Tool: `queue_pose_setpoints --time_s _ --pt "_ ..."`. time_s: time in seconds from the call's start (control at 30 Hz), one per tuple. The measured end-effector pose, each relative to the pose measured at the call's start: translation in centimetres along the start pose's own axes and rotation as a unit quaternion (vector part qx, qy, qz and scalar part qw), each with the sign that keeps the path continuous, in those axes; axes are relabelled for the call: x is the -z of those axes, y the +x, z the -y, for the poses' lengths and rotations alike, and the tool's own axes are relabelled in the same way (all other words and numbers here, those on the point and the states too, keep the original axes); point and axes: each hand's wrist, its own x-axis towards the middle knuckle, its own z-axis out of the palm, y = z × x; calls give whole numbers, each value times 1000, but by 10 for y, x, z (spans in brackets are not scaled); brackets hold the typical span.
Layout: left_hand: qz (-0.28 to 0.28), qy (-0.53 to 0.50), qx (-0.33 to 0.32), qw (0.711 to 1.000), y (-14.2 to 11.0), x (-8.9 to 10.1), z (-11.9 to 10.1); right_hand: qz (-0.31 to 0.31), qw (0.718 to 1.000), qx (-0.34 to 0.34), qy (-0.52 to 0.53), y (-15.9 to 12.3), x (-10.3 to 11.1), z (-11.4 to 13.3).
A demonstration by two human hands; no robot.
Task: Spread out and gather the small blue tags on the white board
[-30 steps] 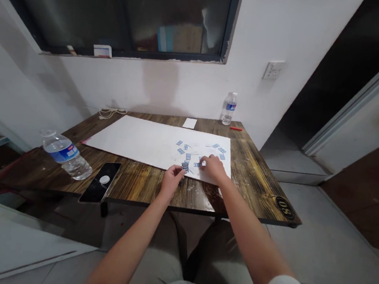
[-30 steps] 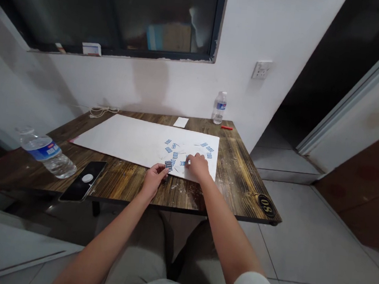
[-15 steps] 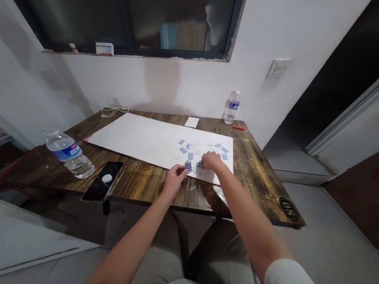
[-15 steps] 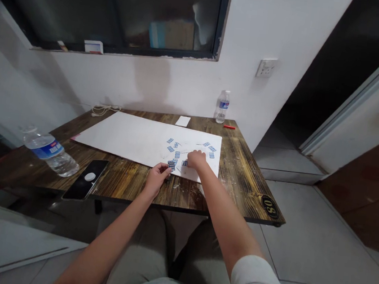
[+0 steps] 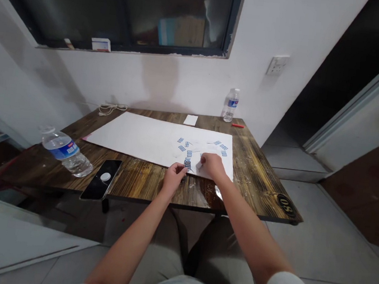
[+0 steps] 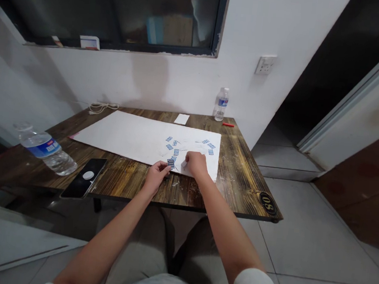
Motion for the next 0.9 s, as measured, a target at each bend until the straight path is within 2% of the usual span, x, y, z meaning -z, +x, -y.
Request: queue_pose_setpoints --time_s 0.17,0.27,0.37,0.43,0.57,0.63,0.73,0.9 --pt "-6 -3 4 1000 0 0 1 -22 996 -12 84 0 -3 -10" --pt "-3 -5 1 1000 0 0 3 -59 981 -8 185 -2 -4 -18" --pt "-5 -6 -2 1000 1 0 4 -116 944 21 309 -7 -8 -23" --pt "-8 -9 1 1000 1 0 4 -132 911 12 389 -13 -10 -22" --pt "-12 -23 13 1000 0 -2 0 -90 819 -48 564 -31 -13 -7" --pt "-10 -35 15 999 -1 -2 -3 -87 779 -66 618 -40 -14 4" --pt "-6 -47 15 999 -3 -2 -8 -78 757 -79 644 -50 -19 18" --pt "7 -67 25 997 -6 -3 -14 -99 757 -96 639 -56 -35 28"
